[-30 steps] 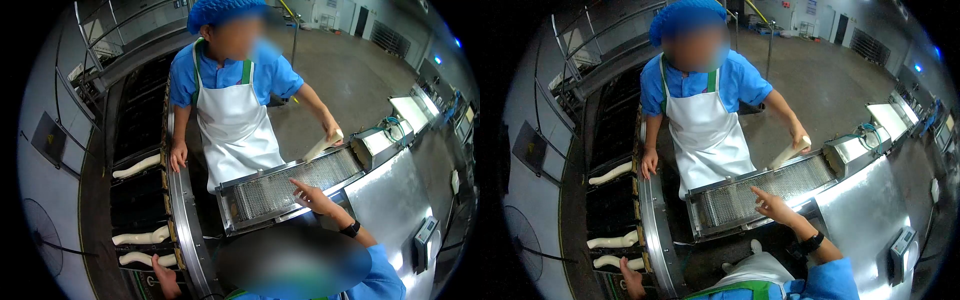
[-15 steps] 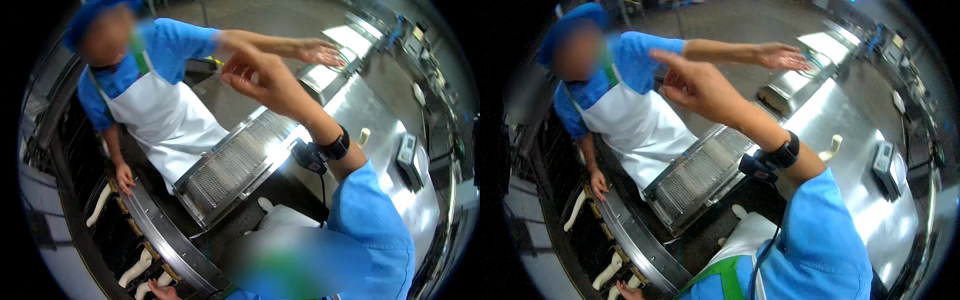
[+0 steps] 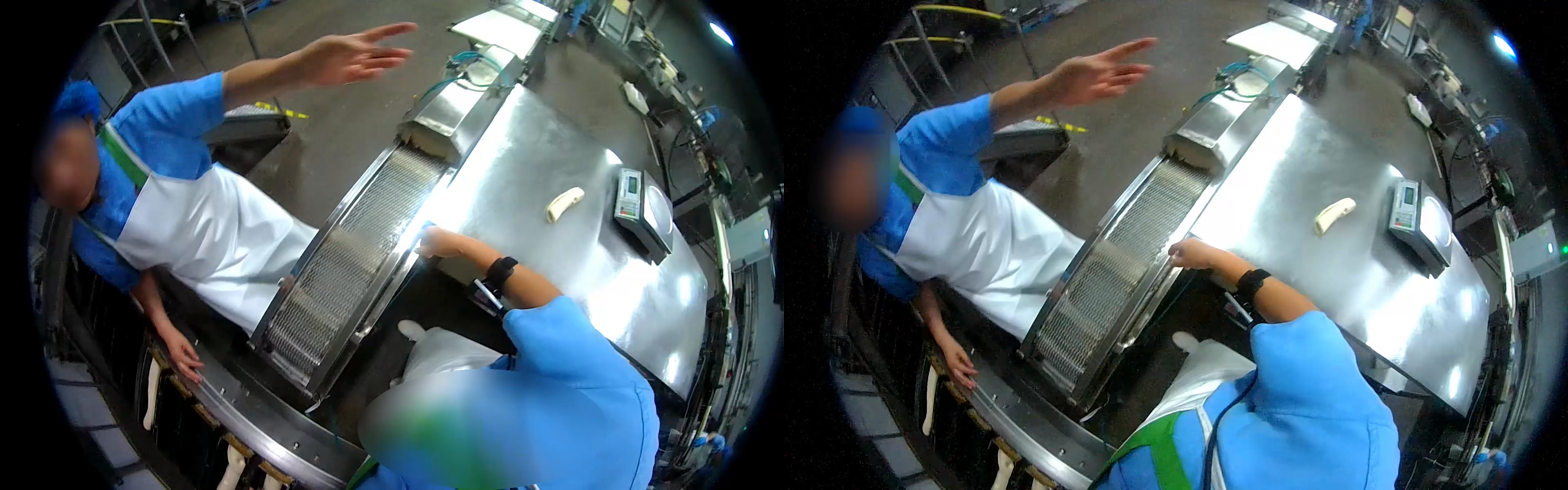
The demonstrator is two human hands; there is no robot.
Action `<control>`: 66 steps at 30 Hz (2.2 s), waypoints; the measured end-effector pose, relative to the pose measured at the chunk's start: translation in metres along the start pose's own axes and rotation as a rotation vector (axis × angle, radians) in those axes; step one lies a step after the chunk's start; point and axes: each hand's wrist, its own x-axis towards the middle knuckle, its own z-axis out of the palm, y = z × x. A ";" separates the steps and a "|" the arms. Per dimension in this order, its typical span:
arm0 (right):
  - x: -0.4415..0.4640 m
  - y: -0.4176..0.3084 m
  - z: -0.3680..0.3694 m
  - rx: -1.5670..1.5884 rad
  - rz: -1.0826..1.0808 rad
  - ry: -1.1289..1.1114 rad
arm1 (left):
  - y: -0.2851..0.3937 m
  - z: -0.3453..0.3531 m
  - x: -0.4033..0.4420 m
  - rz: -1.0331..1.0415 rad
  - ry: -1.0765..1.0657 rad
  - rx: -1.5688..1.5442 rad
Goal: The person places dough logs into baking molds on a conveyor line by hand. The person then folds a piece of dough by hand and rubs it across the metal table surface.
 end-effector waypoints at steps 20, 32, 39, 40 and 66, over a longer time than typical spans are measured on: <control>0.042 0.046 -0.061 -0.072 0.184 -0.076 | -0.044 0.021 -0.035 -0.397 0.295 -0.452; 0.076 0.065 -0.066 -0.040 0.220 -0.116 | -0.106 0.022 -0.054 -0.349 0.359 -0.294; 0.051 0.070 -0.074 -0.269 0.102 0.024 | -0.138 0.018 -0.006 -0.371 0.561 -0.124; 0.045 0.088 -0.070 -0.325 0.078 0.092 | -0.097 0.026 -0.006 -0.333 0.489 -0.069; -0.219 0.233 -0.075 -0.129 0.805 0.966 | 0.152 0.166 -0.045 0.100 -0.412 -0.221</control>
